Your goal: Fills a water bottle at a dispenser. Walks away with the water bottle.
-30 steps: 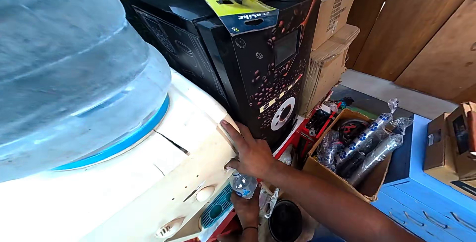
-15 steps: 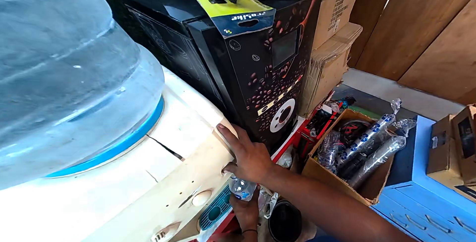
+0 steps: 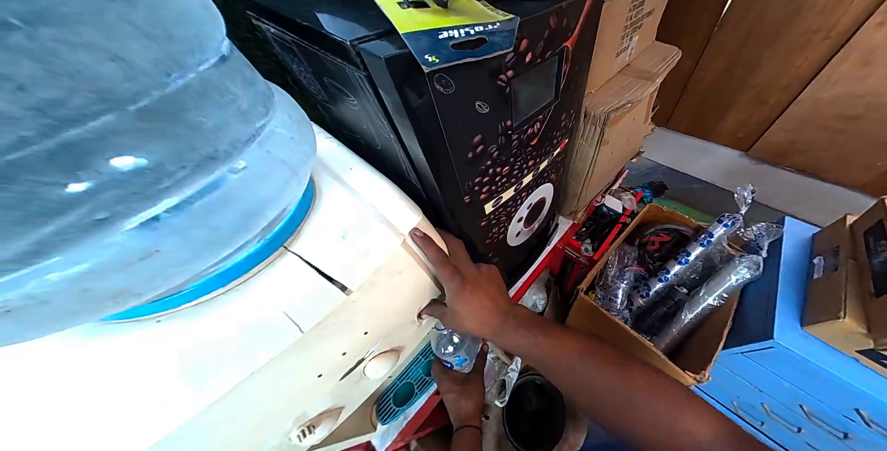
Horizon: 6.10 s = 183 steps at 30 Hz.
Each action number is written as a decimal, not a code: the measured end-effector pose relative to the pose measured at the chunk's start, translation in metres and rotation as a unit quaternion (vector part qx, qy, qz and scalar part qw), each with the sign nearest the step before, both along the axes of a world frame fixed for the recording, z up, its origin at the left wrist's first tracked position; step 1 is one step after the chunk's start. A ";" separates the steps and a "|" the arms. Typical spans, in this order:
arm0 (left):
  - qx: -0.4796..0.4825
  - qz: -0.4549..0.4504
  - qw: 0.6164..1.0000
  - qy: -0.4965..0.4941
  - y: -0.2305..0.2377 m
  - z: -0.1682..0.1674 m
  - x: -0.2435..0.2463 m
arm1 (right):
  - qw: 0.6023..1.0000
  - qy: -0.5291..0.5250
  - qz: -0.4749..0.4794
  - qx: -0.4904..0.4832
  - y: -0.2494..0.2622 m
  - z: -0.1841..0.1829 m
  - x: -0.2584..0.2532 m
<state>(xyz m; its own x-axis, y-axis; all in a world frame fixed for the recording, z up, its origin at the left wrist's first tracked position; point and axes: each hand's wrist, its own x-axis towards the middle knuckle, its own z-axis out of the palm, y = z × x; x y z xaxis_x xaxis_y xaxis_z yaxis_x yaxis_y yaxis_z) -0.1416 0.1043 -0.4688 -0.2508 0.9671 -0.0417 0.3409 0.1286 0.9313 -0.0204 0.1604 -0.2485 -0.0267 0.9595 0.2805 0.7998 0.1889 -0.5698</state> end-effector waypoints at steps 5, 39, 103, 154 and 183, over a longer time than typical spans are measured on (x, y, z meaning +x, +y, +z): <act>0.001 -0.004 1.000 -0.002 0.001 -0.004 -0.001 | 1.000 -0.009 -0.007 -0.007 0.000 0.000 -0.001; 0.026 -0.003 0.999 0.020 0.002 -0.011 -0.003 | 1.000 0.002 -0.016 -0.007 0.000 0.000 -0.002; 0.015 -0.004 0.999 0.032 0.001 -0.008 -0.003 | 1.000 0.004 -0.017 -0.012 -0.001 0.000 -0.002; 0.024 -0.009 1.000 0.010 0.002 -0.010 -0.003 | 1.000 0.003 -0.013 -0.003 -0.002 0.000 -0.002; 0.016 -0.012 0.999 0.025 0.002 -0.009 -0.004 | 1.000 0.000 -0.018 0.001 -0.002 -0.001 -0.002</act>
